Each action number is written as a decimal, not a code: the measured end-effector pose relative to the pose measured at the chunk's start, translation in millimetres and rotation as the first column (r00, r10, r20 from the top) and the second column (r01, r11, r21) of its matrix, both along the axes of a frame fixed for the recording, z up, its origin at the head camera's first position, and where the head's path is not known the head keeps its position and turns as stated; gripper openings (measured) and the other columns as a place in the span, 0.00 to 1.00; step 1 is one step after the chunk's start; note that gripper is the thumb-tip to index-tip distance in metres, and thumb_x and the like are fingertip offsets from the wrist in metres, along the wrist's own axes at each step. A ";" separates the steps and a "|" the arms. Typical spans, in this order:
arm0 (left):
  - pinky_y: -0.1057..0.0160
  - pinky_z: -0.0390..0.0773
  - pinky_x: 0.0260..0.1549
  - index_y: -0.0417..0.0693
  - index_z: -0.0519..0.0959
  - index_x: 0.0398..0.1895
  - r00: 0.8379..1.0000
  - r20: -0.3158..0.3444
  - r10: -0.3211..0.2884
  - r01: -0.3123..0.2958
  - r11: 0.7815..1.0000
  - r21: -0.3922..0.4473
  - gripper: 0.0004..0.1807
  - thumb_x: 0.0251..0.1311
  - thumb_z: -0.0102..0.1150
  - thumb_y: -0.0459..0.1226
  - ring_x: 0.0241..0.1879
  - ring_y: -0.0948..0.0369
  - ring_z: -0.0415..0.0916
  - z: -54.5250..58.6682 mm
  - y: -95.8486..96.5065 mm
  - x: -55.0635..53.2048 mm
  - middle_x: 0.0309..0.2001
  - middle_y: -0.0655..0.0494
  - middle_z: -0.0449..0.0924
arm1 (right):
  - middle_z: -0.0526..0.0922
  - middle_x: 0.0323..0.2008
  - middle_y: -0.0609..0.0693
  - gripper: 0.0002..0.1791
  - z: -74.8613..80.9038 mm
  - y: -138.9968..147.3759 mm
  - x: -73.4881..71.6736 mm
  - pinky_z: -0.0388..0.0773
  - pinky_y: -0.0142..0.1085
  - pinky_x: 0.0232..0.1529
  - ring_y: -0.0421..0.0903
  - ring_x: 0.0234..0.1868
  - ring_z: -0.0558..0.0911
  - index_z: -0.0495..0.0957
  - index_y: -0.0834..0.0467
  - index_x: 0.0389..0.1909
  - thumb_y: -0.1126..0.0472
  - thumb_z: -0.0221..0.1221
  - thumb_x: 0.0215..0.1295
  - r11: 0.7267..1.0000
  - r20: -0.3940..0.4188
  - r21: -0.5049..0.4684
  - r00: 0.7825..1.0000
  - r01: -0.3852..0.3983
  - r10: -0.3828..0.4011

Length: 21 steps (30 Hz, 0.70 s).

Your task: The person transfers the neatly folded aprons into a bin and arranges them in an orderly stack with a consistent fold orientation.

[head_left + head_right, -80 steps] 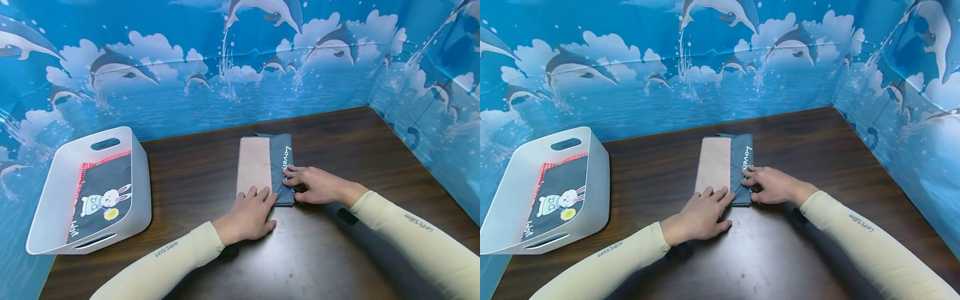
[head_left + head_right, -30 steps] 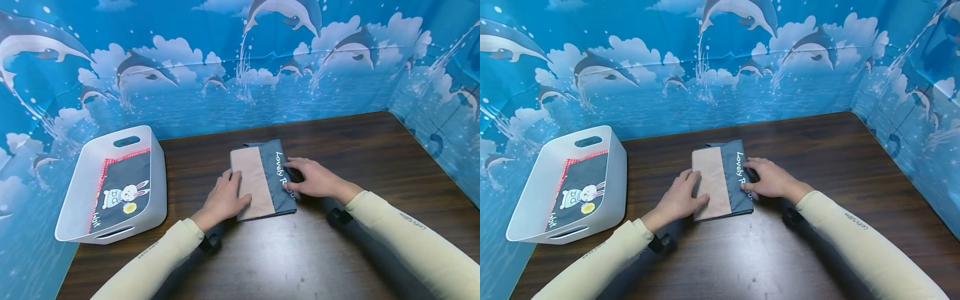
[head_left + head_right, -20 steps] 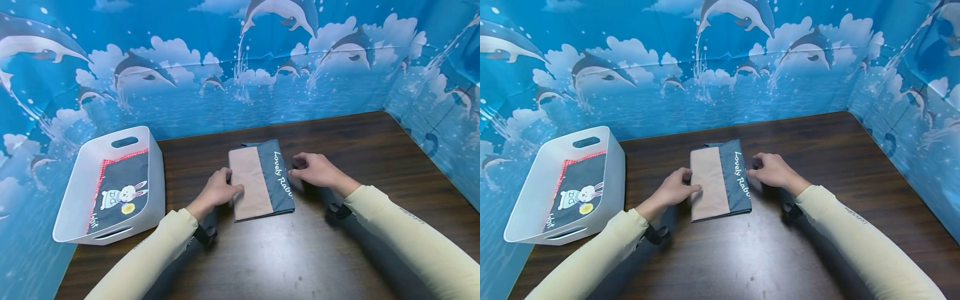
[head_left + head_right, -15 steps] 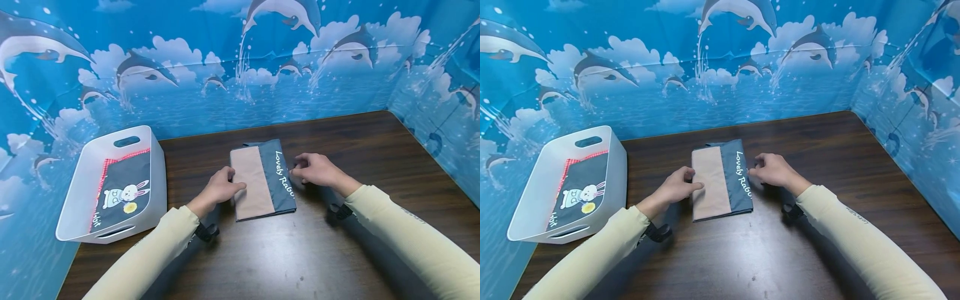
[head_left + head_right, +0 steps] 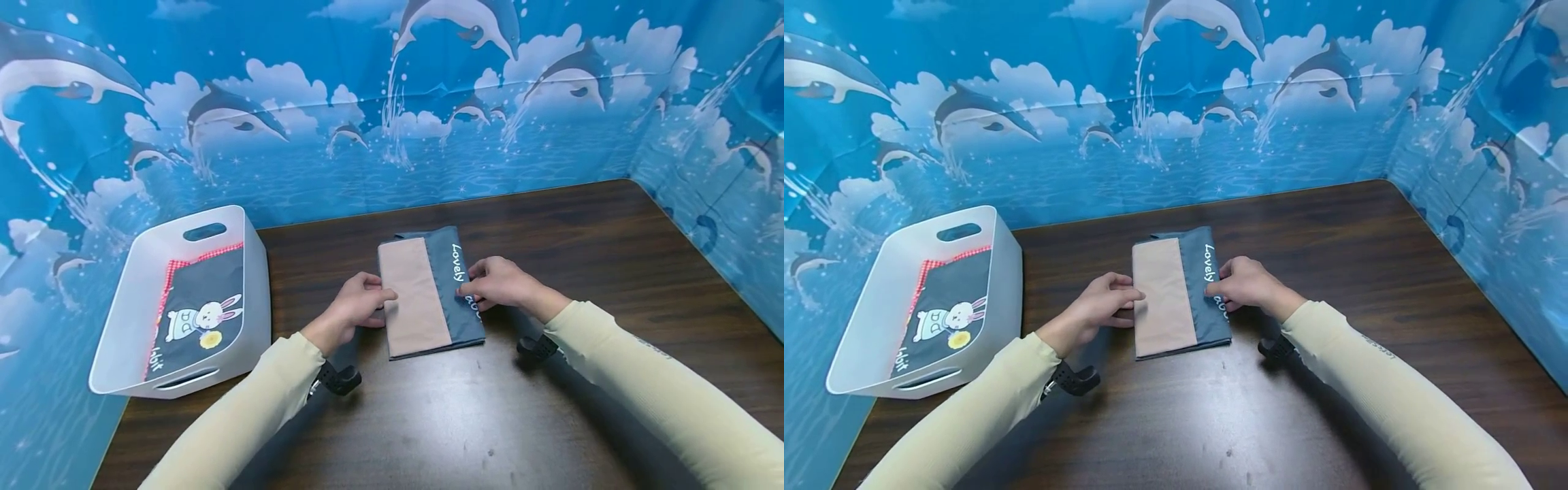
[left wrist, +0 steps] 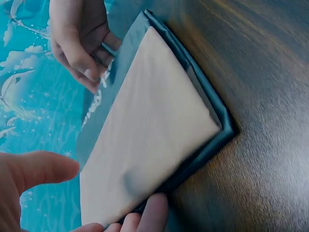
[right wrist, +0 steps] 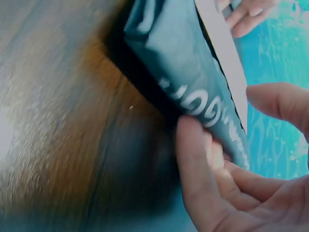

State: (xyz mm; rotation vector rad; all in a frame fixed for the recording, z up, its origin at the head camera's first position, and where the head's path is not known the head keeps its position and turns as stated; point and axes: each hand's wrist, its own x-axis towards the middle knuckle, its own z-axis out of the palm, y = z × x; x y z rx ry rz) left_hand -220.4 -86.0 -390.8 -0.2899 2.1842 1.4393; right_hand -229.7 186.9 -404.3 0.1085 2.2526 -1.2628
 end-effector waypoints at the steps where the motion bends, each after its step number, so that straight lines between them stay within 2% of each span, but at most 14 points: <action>1: 0.44 0.84 0.62 0.39 0.63 0.77 1.000 0.002 0.009 -0.009 1.000 0.015 0.33 0.75 0.62 0.38 0.68 0.45 0.75 -0.4 -0.1 0.1 0.71 0.39 0.71 | 0.85 0.52 0.61 0.35 -0.5 -1.9 -0.6 0.91 0.40 0.48 0.45 0.44 0.88 0.68 0.71 0.72 0.54 0.67 0.74 1.000 0.001 -0.002 1.000 0.001 -0.001; 5: 0.41 0.82 0.65 0.41 0.64 0.77 1.000 0.001 0.021 -0.021 0.999 0.047 0.32 0.75 0.61 0.37 0.69 0.45 0.75 -1.3 -0.6 0.6 0.71 0.40 0.71 | 0.86 0.38 0.54 0.23 -1.7 -5.8 -1.8 0.91 0.39 0.46 0.41 0.35 0.88 0.76 0.68 0.57 0.54 0.67 0.74 1.000 0.028 -0.022 1.000 -0.013 0.013; 8: 0.41 0.82 0.65 0.41 0.64 0.77 1.000 0.000 0.017 -0.017 0.998 0.065 0.32 0.75 0.61 0.37 0.69 0.45 0.74 -2.1 -0.1 1.1 0.72 0.41 0.71 | 0.87 0.37 0.52 0.17 -3.9 -5.4 -1.2 0.90 0.39 0.45 0.41 0.34 0.88 0.77 0.64 0.50 0.55 0.66 0.75 0.999 0.030 -0.023 0.999 -0.032 0.032; 13: 0.44 0.83 0.64 0.40 0.63 0.77 0.999 0.012 0.037 -0.038 0.997 0.067 0.33 0.74 0.61 0.37 0.69 0.45 0.76 -4.3 -0.2 2.4 0.73 0.37 0.70 | 0.85 0.49 0.59 0.26 -4.2 -5.4 2.4 0.91 0.41 0.46 0.43 0.40 0.88 0.72 0.66 0.63 0.57 0.67 0.74 0.997 0.011 -0.069 0.999 -0.034 0.035; 17: 0.47 0.84 0.63 0.37 0.61 0.77 0.998 0.035 0.047 -0.050 0.996 0.075 0.34 0.74 0.61 0.37 0.64 0.49 0.77 -4.6 -0.2 2.1 0.71 0.36 0.70 | 0.83 0.55 0.61 0.33 -4.7 -5.5 4.0 0.90 0.43 0.49 0.45 0.44 0.88 0.67 0.68 0.70 0.57 0.67 0.73 0.994 0.028 -0.109 1.000 -0.009 0.012; 21: 0.51 0.84 0.63 0.34 0.60 0.77 0.994 0.069 0.086 -0.095 0.987 0.133 0.35 0.76 0.61 0.40 0.57 0.53 0.77 -5.2 -1.1 1.6 0.67 0.37 0.70 | 0.77 0.64 0.64 0.43 -6.4 -7.1 6.4 0.88 0.45 0.57 0.48 0.54 0.86 0.54 0.68 0.80 0.59 0.66 0.74 0.971 0.092 -0.234 0.996 0.039 -0.017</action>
